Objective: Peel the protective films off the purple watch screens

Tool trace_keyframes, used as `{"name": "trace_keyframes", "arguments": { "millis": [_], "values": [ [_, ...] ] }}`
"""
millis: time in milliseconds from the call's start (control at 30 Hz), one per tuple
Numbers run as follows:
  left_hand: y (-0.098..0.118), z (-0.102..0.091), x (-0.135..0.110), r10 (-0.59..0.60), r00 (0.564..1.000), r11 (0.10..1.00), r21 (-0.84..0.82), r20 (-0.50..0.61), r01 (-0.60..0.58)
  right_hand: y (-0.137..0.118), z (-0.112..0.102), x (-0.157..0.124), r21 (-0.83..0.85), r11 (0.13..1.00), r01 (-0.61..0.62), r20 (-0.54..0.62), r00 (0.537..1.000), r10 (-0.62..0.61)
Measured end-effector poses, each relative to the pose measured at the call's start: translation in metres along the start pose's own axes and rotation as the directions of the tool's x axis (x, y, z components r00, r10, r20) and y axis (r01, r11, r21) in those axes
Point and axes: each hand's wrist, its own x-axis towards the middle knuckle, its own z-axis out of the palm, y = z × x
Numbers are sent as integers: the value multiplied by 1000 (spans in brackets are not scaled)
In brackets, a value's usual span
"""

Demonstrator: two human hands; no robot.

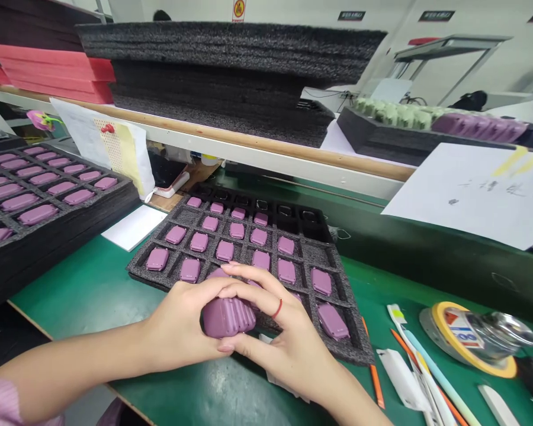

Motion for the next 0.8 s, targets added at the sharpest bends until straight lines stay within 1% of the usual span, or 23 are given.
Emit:
{"name": "trace_keyframes", "arguments": {
  "millis": [100, 233, 300, 367, 433, 467, 533, 567, 633, 700, 767, 800],
  "values": [
    [1, -2, 1, 9, 1000, 1000, 30, -2, -9, 3, 1, 0, 60, 997, -51, 6, 999, 51],
    [3, -3, 3, 13, 1000, 999, 34, 2, -13, 4, 3, 1, 142, 986, -89, 12, 996, 89],
    [2, -3, 4, -29, 1000, 999, 24, 8, 28, 4, 3, 1, 218, 966, -141, 17, 990, 140],
    [-1, -1, 4, -91, 995, 995, -33, 27, 92, 6, 3, 1, 353, 907, -228, -11, 969, 247],
    [-5, 1, 6, -144, 987, 979, -132, 69, 152, 16, 2, 2, 467, 838, -282, -87, 929, 361],
    [-7, 2, 7, -160, 982, 967, -184, 100, 176, 24, 1, 3, 491, 819, -296, -133, 904, 406],
    [-9, 4, 8, -187, 969, 941, -255, 159, 224, 47, -7, 2, 476, 814, -334, -215, 853, 475],
    [-9, 5, 8, -192, 965, 934, -268, 179, 235, 62, -14, 2, 457, 809, -369, -236, 827, 510],
    [-7, 7, 7, -187, 963, 939, -253, 193, 233, 93, -33, -2, 394, 803, -447, -282, 773, 569],
    [-5, 9, 5, -179, 964, 956, -195, 196, 218, 124, -58, -7, 300, 790, -534, -342, 713, 612],
    [-4, 11, 2, -193, 961, 969, -115, 200, 219, 149, -85, -13, 188, 770, -610, -425, 656, 624],
    [-4, 13, 0, -202, 958, 972, -76, 202, 221, 158, -98, -17, 126, 757, -642, -465, 635, 616]
  ]
}}
